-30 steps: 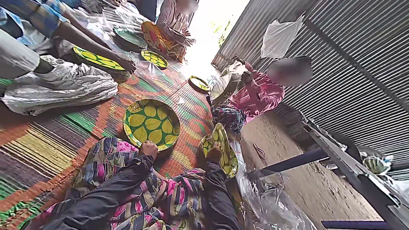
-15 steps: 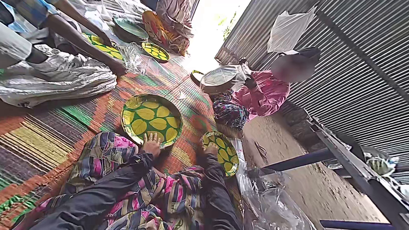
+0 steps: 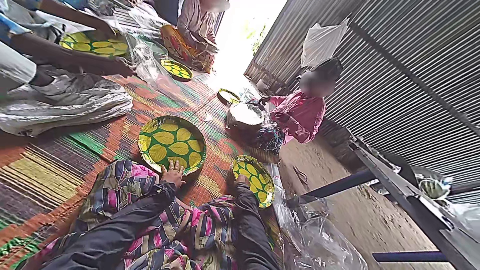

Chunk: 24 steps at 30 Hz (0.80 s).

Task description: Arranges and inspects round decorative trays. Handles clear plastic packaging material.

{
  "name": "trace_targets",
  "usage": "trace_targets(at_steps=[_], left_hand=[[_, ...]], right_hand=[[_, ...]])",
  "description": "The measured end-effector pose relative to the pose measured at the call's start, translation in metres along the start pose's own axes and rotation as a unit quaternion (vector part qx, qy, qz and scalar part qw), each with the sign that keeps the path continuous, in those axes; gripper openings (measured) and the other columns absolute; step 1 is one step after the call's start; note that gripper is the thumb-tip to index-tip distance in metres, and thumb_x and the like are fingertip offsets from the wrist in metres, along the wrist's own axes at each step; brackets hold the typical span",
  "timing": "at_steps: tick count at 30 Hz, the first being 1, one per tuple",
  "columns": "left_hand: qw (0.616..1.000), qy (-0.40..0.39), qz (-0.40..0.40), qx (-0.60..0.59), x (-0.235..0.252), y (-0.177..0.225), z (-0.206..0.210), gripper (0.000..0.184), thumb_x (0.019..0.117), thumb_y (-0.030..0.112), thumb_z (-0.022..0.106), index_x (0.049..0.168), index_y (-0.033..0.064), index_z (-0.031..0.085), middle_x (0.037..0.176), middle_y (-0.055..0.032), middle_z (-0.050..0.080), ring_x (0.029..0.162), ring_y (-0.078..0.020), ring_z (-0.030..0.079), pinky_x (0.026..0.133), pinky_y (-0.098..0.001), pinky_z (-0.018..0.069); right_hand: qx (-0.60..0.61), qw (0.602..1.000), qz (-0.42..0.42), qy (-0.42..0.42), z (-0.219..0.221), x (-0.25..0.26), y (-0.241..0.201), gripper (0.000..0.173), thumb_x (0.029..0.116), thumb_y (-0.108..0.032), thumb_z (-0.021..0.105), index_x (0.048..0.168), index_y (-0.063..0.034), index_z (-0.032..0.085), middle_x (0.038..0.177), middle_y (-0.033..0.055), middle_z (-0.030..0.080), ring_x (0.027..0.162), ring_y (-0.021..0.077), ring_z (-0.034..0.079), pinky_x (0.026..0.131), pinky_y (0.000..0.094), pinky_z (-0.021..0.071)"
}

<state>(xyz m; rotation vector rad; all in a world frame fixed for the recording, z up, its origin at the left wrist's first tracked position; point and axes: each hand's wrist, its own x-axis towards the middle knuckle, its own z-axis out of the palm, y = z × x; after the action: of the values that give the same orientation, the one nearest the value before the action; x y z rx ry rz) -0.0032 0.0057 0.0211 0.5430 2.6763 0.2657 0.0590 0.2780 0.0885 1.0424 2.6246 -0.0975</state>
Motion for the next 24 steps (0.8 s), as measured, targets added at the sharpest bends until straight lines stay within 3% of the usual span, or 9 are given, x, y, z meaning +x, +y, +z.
trace_targets(at_steps=[4,7,10,12,14,16,19,21,24], left_hand=[[0.999,0.033,0.010,-0.039,-0.004,-0.002,-0.002,0.088,0.1002,0.044,0.065,0.168,0.0182,0.014,0.173,-0.0234,0.003,0.160,-0.0431,0.000,0.121,-0.0749,0.0054],[0.962,0.244,0.079,-0.090,-0.002,-0.005,0.012,0.088,0.0949,0.035,0.073,0.166,0.0138,0.025,0.170,-0.0290,0.014,0.158,-0.0488,0.010,0.119,-0.0765,0.0068],[0.900,0.401,0.156,-0.077,0.002,-0.002,0.017,0.075,0.0935,0.027,0.074,0.159,0.0094,0.042,0.163,-0.0293,0.033,0.153,-0.0513,0.025,0.115,-0.0805,0.0159],[0.914,0.368,0.157,-0.062,-0.006,0.005,0.010,0.069,0.0978,0.016,0.066,0.161,0.0141,0.038,0.167,-0.0234,0.029,0.157,-0.0456,0.021,0.117,-0.0789,0.0101],[0.913,0.377,0.157,-0.025,0.004,0.003,0.020,0.073,0.0888,0.000,0.068,0.157,0.0113,0.046,0.161,-0.0251,0.040,0.153,-0.0443,0.032,0.116,-0.0781,0.0165],[0.963,0.245,0.106,-0.028,0.004,0.000,0.016,0.057,0.0970,-0.006,0.055,0.153,-0.0013,0.046,0.158,-0.0324,0.041,0.152,-0.0466,0.032,0.121,-0.0731,0.0139],[0.998,0.057,-0.013,0.009,0.004,0.004,0.001,0.055,0.1068,-0.002,0.037,0.161,-0.0031,0.026,0.166,-0.0325,0.024,0.153,-0.0508,0.026,0.120,-0.0675,0.0259],[0.996,0.061,-0.058,0.029,0.004,0.014,0.002,0.050,0.1078,-0.002,0.033,0.156,-0.0119,0.028,0.157,-0.0385,0.035,0.141,-0.0536,0.044,0.110,-0.0623,0.0412],[0.992,0.019,-0.113,0.061,-0.005,0.029,-0.002,0.049,0.1081,0.000,0.031,0.151,-0.0213,0.025,0.147,-0.0423,0.043,0.130,-0.0508,0.055,0.103,-0.0539,0.0476]], right_hand=[[0.071,0.986,0.001,0.152,-0.008,-0.011,-0.011,0.040,0.1087,-0.020,0.047,0.143,-0.0043,0.058,0.144,0.0217,0.060,0.134,0.0367,0.058,0.110,0.0519,0.0470],[0.042,0.954,-0.138,0.264,-0.003,-0.025,-0.018,0.039,0.1068,-0.009,0.045,0.141,0.0026,0.059,0.141,0.0264,0.061,0.135,0.0400,0.057,0.113,0.0500,0.0438],[-0.010,0.812,-0.396,0.428,0.035,0.004,-0.020,0.026,0.0949,0.001,0.061,0.116,0.0036,0.075,0.115,0.0239,0.075,0.106,0.0436,0.073,0.088,0.0545,0.0596],[-0.020,0.798,-0.447,0.405,0.037,0.006,-0.027,0.027,0.0961,-0.008,0.065,0.119,0.0021,0.074,0.115,0.0228,0.075,0.104,0.0428,0.074,0.085,0.0535,0.0604],[0.004,0.886,-0.350,0.305,0.031,0.007,-0.027,0.043,0.0988,-0.019,0.066,0.136,0.0030,0.065,0.127,0.0283,0.068,0.117,0.0453,0.068,0.097,0.0548,0.0555],[0.023,0.966,-0.183,0.180,0.017,0.013,-0.018,0.057,0.1021,-0.026,0.062,0.150,0.0013,0.049,0.148,0.0272,0.055,0.138,0.0412,0.053,0.114,0.0512,0.0446],[0.005,0.999,-0.040,0.006,0.003,0.015,0.000,0.058,0.1047,-0.038,0.059,0.140,0.0083,0.055,0.146,0.0287,0.055,0.140,0.0392,0.052,0.116,0.0527,0.0412],[-0.027,0.997,-0.022,-0.066,0.007,0.016,0.002,0.049,0.1032,-0.033,0.061,0.133,0.0069,0.061,0.142,0.0268,0.059,0.135,0.0380,0.056,0.111,0.0536,0.0460],[-0.054,0.997,-0.027,-0.044,0.010,0.005,-0.011,0.037,0.1037,-0.017,0.056,0.131,0.0062,0.063,0.141,0.0252,0.060,0.133,0.0380,0.058,0.108,0.0528,0.0482]])
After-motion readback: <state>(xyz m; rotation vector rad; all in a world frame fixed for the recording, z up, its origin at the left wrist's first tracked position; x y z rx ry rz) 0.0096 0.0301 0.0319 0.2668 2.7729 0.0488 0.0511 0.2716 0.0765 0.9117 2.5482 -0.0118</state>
